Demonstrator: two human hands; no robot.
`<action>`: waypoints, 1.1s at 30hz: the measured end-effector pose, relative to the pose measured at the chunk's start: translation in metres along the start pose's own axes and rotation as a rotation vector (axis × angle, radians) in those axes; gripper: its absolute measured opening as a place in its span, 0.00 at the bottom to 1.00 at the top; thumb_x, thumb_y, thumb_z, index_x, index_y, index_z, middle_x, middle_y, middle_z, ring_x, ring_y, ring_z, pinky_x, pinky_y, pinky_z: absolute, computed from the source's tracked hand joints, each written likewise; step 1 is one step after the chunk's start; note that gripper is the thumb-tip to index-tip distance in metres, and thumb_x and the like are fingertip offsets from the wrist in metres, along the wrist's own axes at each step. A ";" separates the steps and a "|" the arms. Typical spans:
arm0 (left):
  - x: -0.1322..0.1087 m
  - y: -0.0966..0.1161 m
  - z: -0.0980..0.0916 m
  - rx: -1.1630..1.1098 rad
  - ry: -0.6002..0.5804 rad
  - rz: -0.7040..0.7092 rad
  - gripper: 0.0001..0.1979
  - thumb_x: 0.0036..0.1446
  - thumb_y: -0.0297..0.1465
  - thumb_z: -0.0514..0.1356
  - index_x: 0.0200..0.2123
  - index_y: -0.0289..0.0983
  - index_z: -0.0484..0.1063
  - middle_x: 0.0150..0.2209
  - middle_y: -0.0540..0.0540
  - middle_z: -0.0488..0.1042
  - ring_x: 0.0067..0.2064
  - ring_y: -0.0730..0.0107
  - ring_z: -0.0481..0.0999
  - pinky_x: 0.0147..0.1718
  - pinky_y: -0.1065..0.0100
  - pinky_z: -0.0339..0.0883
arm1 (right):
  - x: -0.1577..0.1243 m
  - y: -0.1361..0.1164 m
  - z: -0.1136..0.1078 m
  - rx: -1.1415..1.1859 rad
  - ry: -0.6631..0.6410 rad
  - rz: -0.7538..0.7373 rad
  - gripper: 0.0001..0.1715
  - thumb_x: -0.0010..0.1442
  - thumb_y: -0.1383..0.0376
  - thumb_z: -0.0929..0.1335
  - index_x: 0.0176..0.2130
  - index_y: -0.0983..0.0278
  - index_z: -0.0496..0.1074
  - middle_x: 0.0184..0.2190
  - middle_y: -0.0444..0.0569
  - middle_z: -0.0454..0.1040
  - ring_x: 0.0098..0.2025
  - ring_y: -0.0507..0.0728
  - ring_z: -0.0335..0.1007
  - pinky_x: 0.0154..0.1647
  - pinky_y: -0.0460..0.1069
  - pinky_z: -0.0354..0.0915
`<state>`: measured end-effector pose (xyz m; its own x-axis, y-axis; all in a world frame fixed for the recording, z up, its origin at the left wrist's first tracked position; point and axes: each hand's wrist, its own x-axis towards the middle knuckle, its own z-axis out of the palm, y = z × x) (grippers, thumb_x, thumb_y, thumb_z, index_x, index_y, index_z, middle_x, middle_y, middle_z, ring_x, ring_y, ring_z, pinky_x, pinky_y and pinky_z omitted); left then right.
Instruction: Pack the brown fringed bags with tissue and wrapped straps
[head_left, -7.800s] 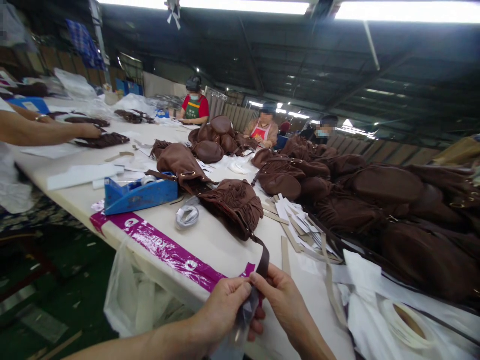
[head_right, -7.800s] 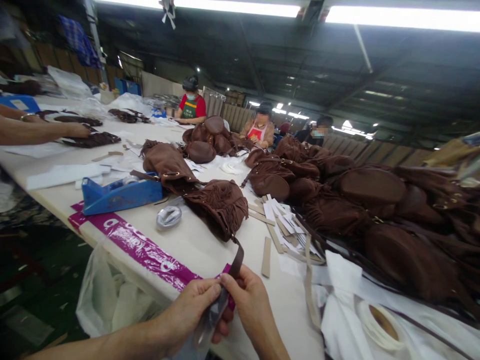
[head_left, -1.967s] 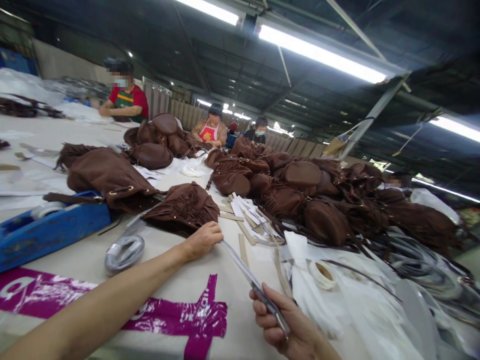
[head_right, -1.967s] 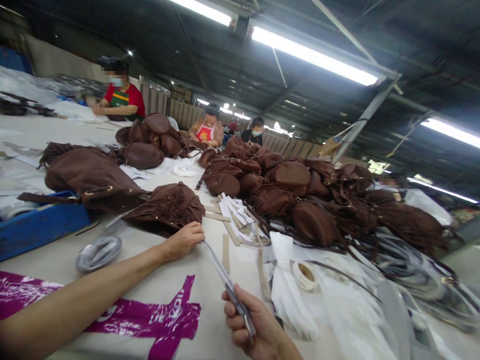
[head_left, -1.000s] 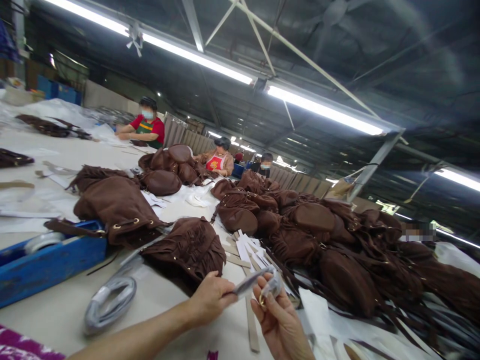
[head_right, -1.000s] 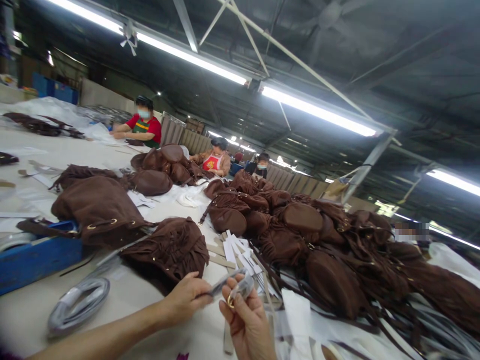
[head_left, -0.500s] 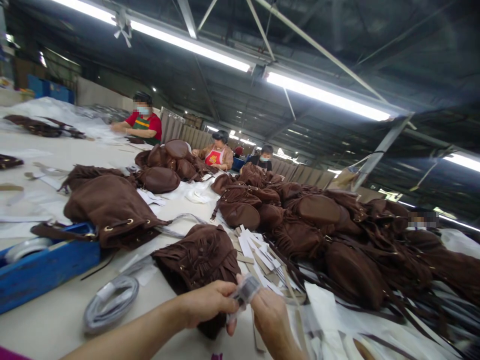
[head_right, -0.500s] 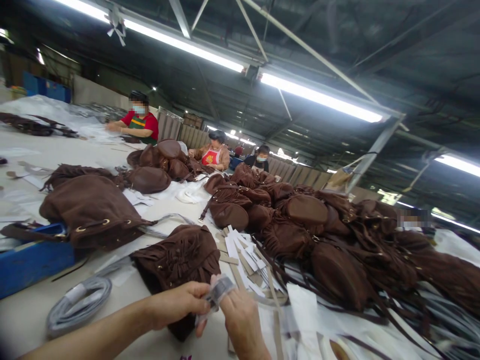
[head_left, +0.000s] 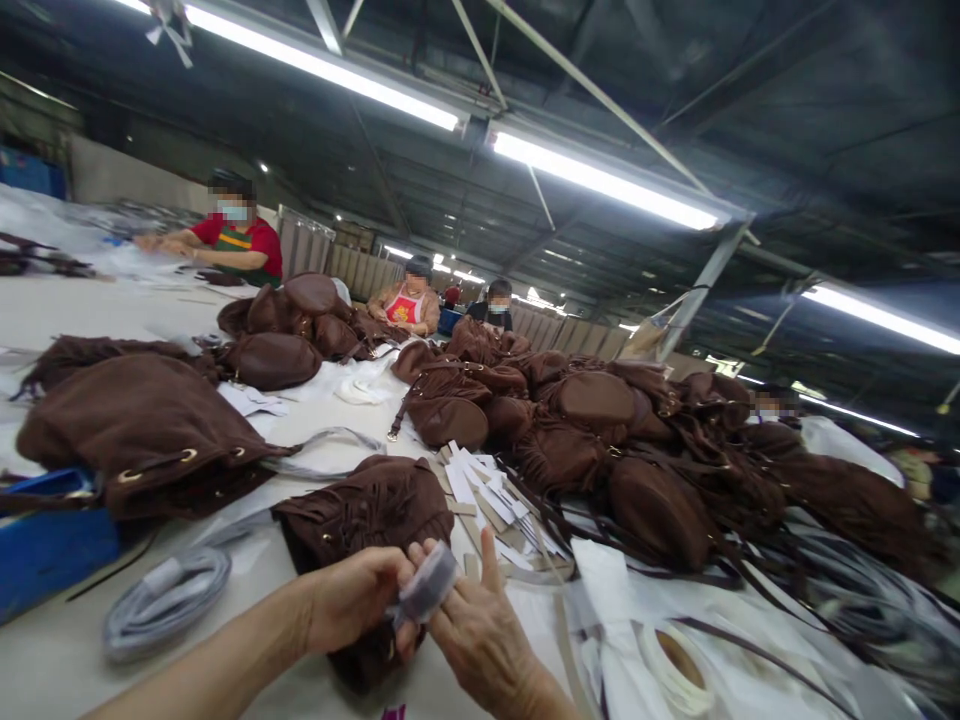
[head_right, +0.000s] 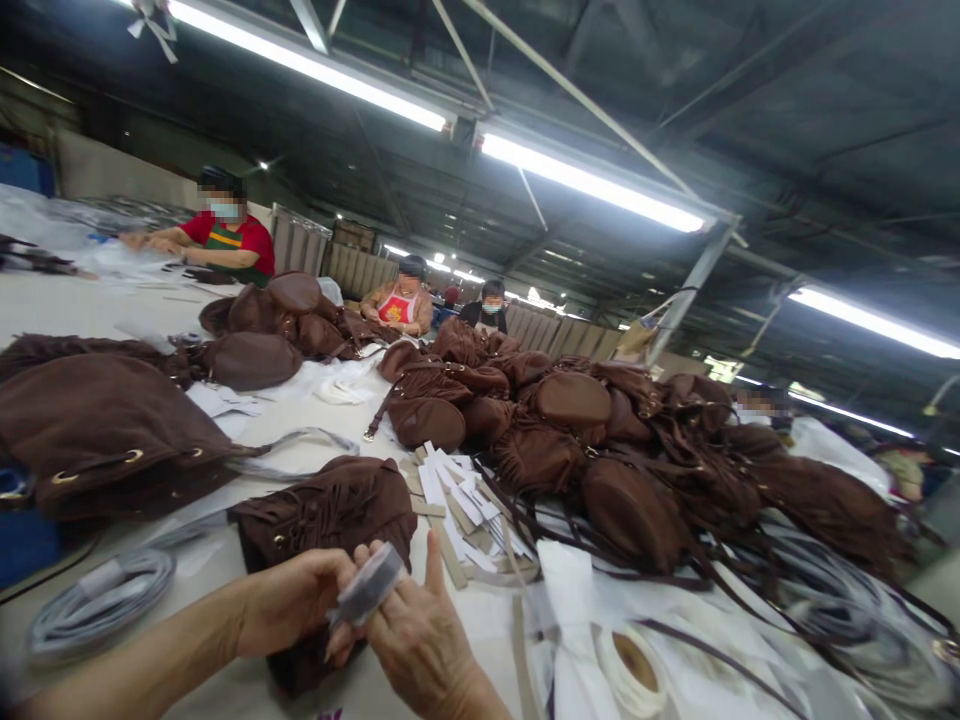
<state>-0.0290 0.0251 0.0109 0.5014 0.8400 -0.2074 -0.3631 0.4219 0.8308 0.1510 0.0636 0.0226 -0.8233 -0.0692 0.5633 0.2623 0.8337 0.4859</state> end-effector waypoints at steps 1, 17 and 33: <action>0.000 0.000 0.000 -0.027 0.020 -0.005 0.12 0.39 0.36 0.54 0.23 0.32 0.70 0.21 0.42 0.73 0.24 0.67 0.70 0.31 0.66 0.67 | 0.000 -0.001 0.001 -0.020 -0.008 -0.001 0.22 0.68 0.70 0.56 0.58 0.62 0.65 0.61 0.50 0.65 0.63 0.59 0.57 0.63 0.72 0.19; -0.040 0.037 -0.003 0.187 0.444 0.428 0.15 0.48 0.43 0.56 0.22 0.37 0.63 0.20 0.51 0.64 0.27 0.69 0.66 0.35 0.67 0.65 | -0.008 0.035 -0.009 0.115 -0.537 0.547 0.18 0.67 0.66 0.61 0.53 0.54 0.69 0.58 0.45 0.69 0.63 0.55 0.57 0.66 0.55 0.50; -0.018 -0.009 0.014 1.561 0.578 0.313 0.12 0.64 0.31 0.40 0.34 0.37 0.61 0.34 0.44 0.69 0.37 0.62 0.67 0.39 0.63 0.60 | -0.065 0.126 0.025 0.104 -0.670 1.429 0.08 0.64 0.64 0.65 0.38 0.66 0.71 0.38 0.50 0.74 0.42 0.58 0.72 0.44 0.56 0.67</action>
<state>-0.0241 0.0014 0.0147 0.1062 0.9745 0.1975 0.8562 -0.1906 0.4803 0.2247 0.1869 0.0301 -0.0081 0.9951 0.0987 0.9733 0.0305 -0.2275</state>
